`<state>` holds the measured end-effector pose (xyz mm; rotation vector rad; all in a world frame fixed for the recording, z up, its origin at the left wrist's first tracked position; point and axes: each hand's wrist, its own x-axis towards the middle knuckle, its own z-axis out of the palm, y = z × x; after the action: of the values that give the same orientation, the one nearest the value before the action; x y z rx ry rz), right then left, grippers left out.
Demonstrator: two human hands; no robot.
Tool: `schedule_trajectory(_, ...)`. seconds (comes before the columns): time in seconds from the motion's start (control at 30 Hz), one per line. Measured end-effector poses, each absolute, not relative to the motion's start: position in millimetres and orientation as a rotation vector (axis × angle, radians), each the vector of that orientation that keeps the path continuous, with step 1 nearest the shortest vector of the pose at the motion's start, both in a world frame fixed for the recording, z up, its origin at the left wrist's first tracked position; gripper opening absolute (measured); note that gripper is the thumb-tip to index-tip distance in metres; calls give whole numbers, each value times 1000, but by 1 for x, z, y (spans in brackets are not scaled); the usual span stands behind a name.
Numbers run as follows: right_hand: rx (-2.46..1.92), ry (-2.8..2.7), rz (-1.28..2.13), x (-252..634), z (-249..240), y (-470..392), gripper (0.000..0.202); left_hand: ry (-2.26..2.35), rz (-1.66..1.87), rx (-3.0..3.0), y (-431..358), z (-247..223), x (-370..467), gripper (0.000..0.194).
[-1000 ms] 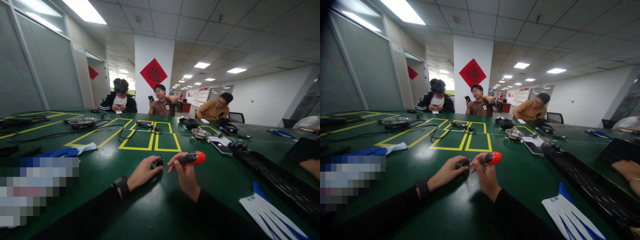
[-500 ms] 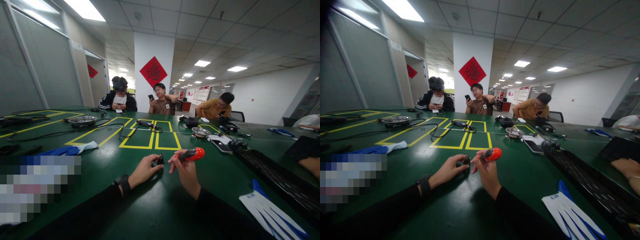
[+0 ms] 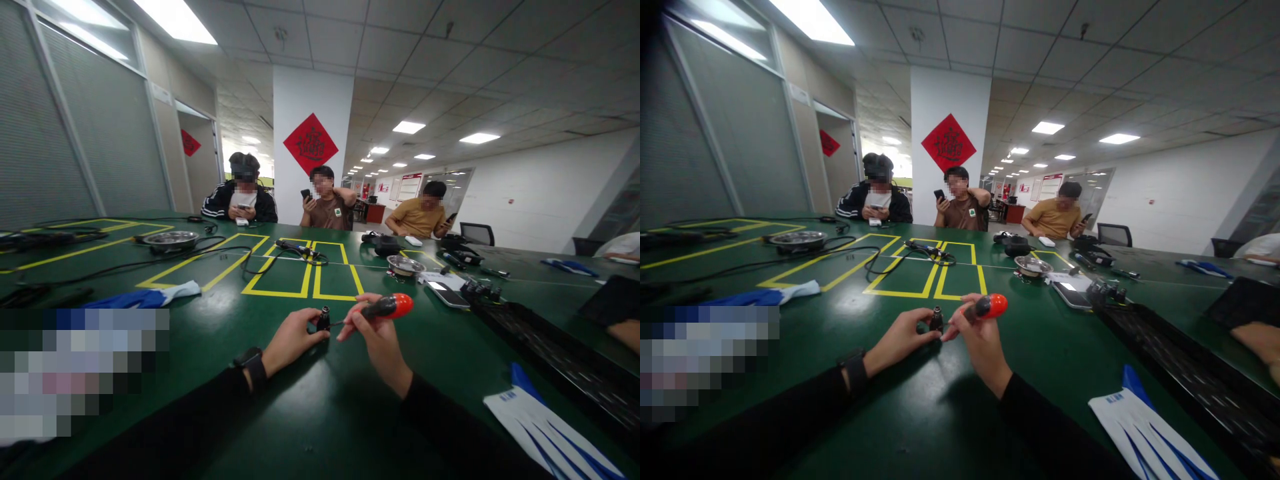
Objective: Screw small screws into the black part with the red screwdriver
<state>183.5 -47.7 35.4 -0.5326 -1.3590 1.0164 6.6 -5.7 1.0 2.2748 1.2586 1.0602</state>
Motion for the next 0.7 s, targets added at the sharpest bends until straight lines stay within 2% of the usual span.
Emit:
schedule_trajectory(0.1, -568, -1388, 990, 183, 34, -47, 27, 1262, 1064, 2286, -5, 0, 6, 26)
schedule_trajectory(0.37, -645, -1404, 792, 185, 28, -48, 18, 1287, 1075, 2290, -8, 2, 7, 26)
schedule_trajectory(0.57, -615, -1397, 873, 182, 32, -51, 15, 1258, 1073, 2276, -7, 4, 7, 23)
schedule_trajectory(0.7, -528, -1374, 980, 182, 33, -50, 21, 1232, 1070, 2270, -8, 6, 7, 20)
